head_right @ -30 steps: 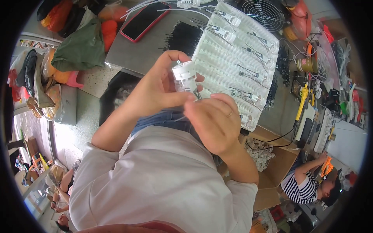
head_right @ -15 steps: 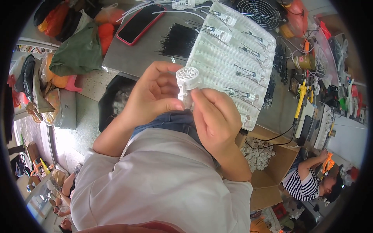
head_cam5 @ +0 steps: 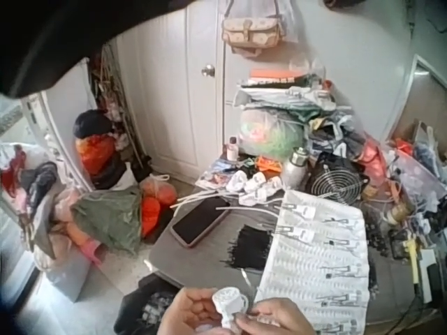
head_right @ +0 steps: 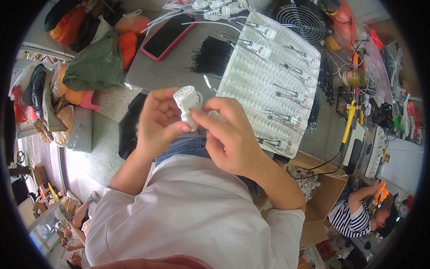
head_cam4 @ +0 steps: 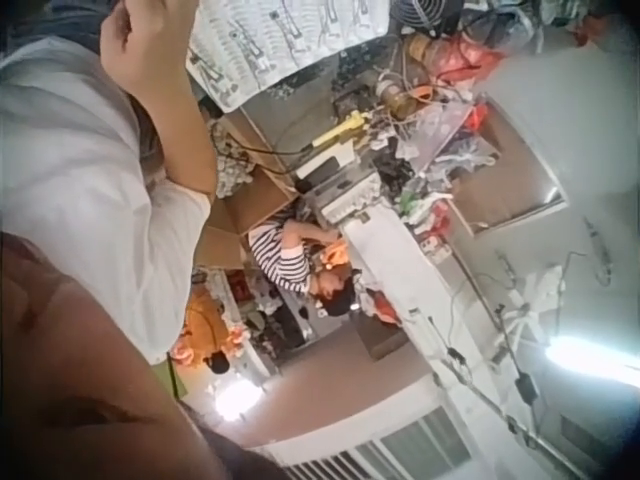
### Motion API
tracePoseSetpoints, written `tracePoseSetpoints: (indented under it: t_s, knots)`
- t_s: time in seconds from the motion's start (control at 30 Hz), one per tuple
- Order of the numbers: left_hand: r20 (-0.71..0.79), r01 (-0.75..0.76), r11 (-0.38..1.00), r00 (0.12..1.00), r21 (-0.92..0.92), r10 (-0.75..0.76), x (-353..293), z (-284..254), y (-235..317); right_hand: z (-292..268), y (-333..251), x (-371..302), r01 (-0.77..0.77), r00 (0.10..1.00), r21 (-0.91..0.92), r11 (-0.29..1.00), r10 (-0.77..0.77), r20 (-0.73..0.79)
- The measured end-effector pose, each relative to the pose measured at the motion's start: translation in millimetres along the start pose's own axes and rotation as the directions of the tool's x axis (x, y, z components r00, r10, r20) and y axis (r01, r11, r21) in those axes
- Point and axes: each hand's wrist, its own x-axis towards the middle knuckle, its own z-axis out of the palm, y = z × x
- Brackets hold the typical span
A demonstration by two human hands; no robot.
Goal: Manually assembling and testing small electronic modules in a production tray.
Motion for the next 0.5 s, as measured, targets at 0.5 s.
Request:
tracePoseSetpoints:
  t_s: [0.5]
  knots:
    - [-0.362, 0.709, 0.474, 0.688, 0.522, -0.629, -63, -207, -24, -98, 115, 45, -0.154, 0.987, -0.626, 0.765, 0.095, -0.127]
